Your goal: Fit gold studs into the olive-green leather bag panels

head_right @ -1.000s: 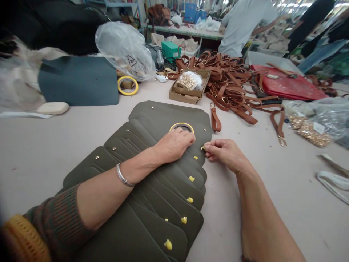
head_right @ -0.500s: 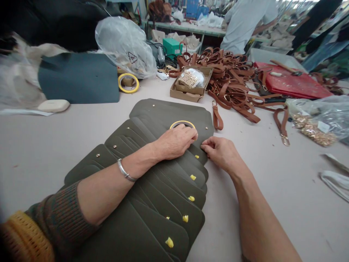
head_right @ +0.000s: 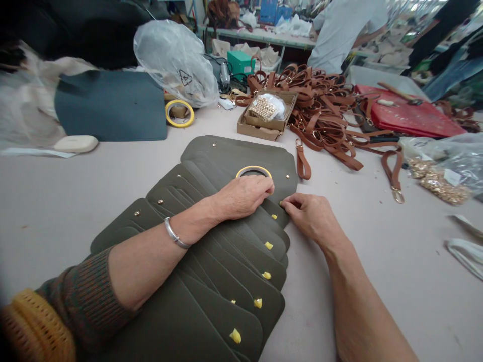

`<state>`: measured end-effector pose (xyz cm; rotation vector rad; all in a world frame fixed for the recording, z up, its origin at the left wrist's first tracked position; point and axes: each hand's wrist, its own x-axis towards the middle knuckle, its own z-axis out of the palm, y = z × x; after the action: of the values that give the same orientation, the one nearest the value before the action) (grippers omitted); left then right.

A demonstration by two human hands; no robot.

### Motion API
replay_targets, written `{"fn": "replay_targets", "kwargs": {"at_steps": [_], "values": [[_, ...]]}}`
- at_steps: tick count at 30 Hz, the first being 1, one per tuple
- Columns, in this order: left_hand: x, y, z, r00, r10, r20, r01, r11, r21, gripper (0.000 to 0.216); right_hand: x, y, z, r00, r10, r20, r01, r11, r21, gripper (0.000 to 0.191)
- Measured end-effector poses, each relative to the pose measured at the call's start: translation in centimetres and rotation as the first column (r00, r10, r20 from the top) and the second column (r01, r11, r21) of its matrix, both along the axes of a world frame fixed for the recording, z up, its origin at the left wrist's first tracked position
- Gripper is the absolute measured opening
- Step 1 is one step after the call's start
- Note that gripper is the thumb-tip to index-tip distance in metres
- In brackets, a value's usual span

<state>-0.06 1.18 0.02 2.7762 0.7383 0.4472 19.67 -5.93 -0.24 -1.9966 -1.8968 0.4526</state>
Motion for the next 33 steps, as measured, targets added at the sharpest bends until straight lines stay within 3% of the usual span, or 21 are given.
{"fn": "replay_targets", "kwargs": {"at_steps": [5,10,14,18,23,27,33], "values": [[0.0,0.0,0.1,0.999,-0.007,0.048,0.008,1.0,-0.02,0.017,-0.1,0.1,0.1,0.993,0.109,0.045,-0.111,0.993,0.045,0.019],[-0.1,-0.2,0.4,0.991,-0.007,0.137,0.01,1.0,-0.021,0.02,1.0,0.3,0.8,0.966,0.21,-0.15,-0.238,0.95,-0.203,0.027],[-0.1,-0.5,0.6,0.982,-0.012,0.187,0.02,0.999,-0.041,0.02,0.8,0.3,1.0,0.961,0.058,-0.27,-0.038,0.996,0.076,0.026],[-0.1,-0.4,0.5,0.972,-0.01,0.235,0.021,0.999,-0.044,0.029,-0.4,0.1,1.1,0.896,0.123,-0.426,-0.016,0.969,0.246,0.026],[0.0,-0.5,0.2,0.977,0.042,0.21,-0.034,0.999,-0.038,0.04,-1.5,-0.1,1.5,0.954,0.167,-0.25,-0.067,0.928,0.365,0.021],[0.0,-0.9,0.4,0.982,0.06,0.176,-0.055,0.998,-0.033,0.038,-1.9,-0.1,1.5,0.989,0.137,-0.063,-0.105,0.925,0.364,0.02],[0.0,-0.8,0.4,0.989,0.096,0.115,-0.093,0.995,-0.033,0.017,-2.4,-0.1,0.8,0.993,0.08,0.089,-0.111,0.89,0.442,0.016]]}}
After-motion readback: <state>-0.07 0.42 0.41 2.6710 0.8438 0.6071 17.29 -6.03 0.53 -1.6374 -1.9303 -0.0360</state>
